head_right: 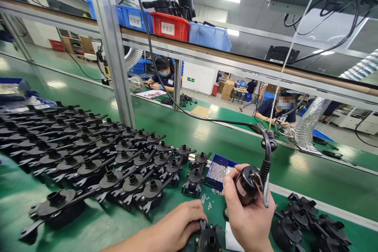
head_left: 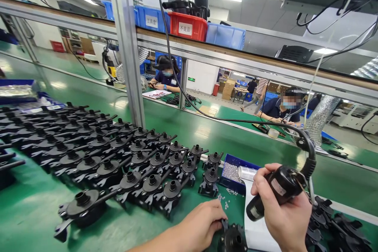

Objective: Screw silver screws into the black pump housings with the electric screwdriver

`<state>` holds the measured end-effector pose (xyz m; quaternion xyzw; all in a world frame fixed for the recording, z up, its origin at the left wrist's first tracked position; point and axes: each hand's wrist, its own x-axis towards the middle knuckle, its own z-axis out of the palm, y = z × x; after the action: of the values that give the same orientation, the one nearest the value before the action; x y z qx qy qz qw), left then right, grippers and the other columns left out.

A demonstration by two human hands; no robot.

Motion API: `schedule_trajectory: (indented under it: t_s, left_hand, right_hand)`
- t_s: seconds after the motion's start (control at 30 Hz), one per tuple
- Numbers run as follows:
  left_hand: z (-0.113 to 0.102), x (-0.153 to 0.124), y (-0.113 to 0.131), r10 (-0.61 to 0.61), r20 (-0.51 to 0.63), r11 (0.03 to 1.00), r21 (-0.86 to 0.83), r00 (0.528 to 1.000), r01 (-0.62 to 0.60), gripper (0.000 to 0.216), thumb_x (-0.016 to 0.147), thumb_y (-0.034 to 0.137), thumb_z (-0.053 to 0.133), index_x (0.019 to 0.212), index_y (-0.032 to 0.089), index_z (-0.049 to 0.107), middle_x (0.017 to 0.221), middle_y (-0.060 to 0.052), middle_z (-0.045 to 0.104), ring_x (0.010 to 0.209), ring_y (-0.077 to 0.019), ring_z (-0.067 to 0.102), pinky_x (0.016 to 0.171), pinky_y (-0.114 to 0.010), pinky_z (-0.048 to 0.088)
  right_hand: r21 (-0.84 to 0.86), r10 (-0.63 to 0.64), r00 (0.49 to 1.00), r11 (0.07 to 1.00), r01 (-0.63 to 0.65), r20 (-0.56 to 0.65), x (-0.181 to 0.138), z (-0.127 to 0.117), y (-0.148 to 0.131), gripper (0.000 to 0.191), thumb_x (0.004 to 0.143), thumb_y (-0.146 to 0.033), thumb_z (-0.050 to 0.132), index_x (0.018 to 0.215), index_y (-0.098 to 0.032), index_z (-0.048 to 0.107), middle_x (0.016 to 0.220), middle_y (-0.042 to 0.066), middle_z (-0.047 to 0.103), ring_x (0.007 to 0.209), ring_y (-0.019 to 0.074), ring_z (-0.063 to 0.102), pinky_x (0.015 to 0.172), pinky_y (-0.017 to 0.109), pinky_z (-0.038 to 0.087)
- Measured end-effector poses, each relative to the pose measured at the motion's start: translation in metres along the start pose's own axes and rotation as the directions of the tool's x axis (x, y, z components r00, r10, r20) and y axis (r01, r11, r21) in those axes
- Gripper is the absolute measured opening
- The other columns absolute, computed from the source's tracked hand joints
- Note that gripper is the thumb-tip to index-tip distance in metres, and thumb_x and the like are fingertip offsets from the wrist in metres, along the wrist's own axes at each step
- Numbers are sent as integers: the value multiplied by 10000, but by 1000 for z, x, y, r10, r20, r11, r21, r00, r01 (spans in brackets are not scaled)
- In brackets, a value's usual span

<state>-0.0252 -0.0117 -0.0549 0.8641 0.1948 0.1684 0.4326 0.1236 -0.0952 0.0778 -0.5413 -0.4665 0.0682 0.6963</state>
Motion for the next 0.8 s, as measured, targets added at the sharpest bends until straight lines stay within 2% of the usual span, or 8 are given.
schedule_trajectory:
  t_s: [0.07, 0.17, 0.3, 0.4, 0.53, 0.6, 0.7, 0.8]
  left_hand:
    - [-2, 0, -2, -11, -1, 1000, 6, 1000, 11, 287, 894, 67, 625, 1054, 241, 788, 1129, -40, 747, 1063, -220, 704, 913, -272, 522]
    - [-5, -2, -3, -162, -44, 976, 143, 986, 167, 361, 874, 93, 686, 1196, 235, 769, 1188, -61, 737, 1104, -262, 710, 948, -321, 534]
    - [-5, -2, -8, -315, -115, 897, 288, 942, 335, 228, 934, 122, 642, 1064, 223, 799, 1153, -69, 742, 1066, -282, 738, 910, -356, 546]
    - [1, 0, -14, -314, -134, 888, 308, 940, 341, 181, 968, 175, 636, 971, 225, 810, 1085, -62, 752, 1020, -271, 750, 873, -344, 553]
    - [7, 6, -14, -317, -112, 856, 394, 942, 334, 257, 1006, 179, 552, 939, 204, 800, 1066, -86, 750, 1009, -286, 763, 892, -366, 590]
    - [8, 8, -10, -342, -68, 816, 474, 937, 332, 305, 995, 123, 487, 1008, 173, 787, 1131, -123, 743, 1021, -320, 770, 917, -423, 619]
    - [12, 8, -5, -375, -3, 770, 556, 927, 313, 462, 882, 7, 463, 1238, 118, 734, 1304, -194, 700, 1116, -369, 757, 986, -511, 627]
    - [17, 7, -6, -366, -16, 817, 473, 931, 329, 537, 860, 79, 537, 1376, 128, 674, 1370, -209, 689, 1205, -375, 726, 1053, -503, 603]
  right_hand:
    - [22, -3, 1000, 1000, 3, 19, -1, 0, -2, 223, 940, -374, 820, 1027, -237, 667, 755, -23, 692, 598, 157, 646, 603, 280, 563]
    - [71, 3, 999, 997, -6, 37, -3, -2, -3, 216, 950, -356, 818, 1042, -237, 664, 766, -18, 701, 595, 160, 655, 611, 291, 562]
    - [206, 37, 993, 977, -59, 108, -6, -5, -1, 162, 984, -329, 786, 1062, -247, 670, 795, -17, 700, 593, 141, 651, 606, 275, 548]
    - [339, 105, 975, 926, -168, 196, -10, -5, 3, 185, 985, -325, 791, 1092, -254, 658, 824, -8, 704, 568, 133, 637, 575, 269, 535]
    - [375, 143, 950, 894, -245, 279, -14, 0, 8, 201, 989, -355, 792, 1094, -249, 656, 830, -1, 702, 560, 128, 632, 566, 259, 521]
    - [373, 146, 941, 891, -260, 305, -16, 4, 11, 215, 986, -376, 798, 1080, -245, 656, 827, -2, 698, 561, 125, 632, 566, 253, 518]
    - [380, 152, 932, 883, -277, 328, -18, 9, 14, 257, 973, -408, 820, 1071, -241, 651, 812, -10, 691, 555, 116, 626, 558, 241, 508]
    - [406, 133, 932, 872, -272, 337, -21, 13, 17, 306, 971, -455, 822, 1075, -236, 635, 795, -16, 675, 544, 103, 593, 543, 234, 486]
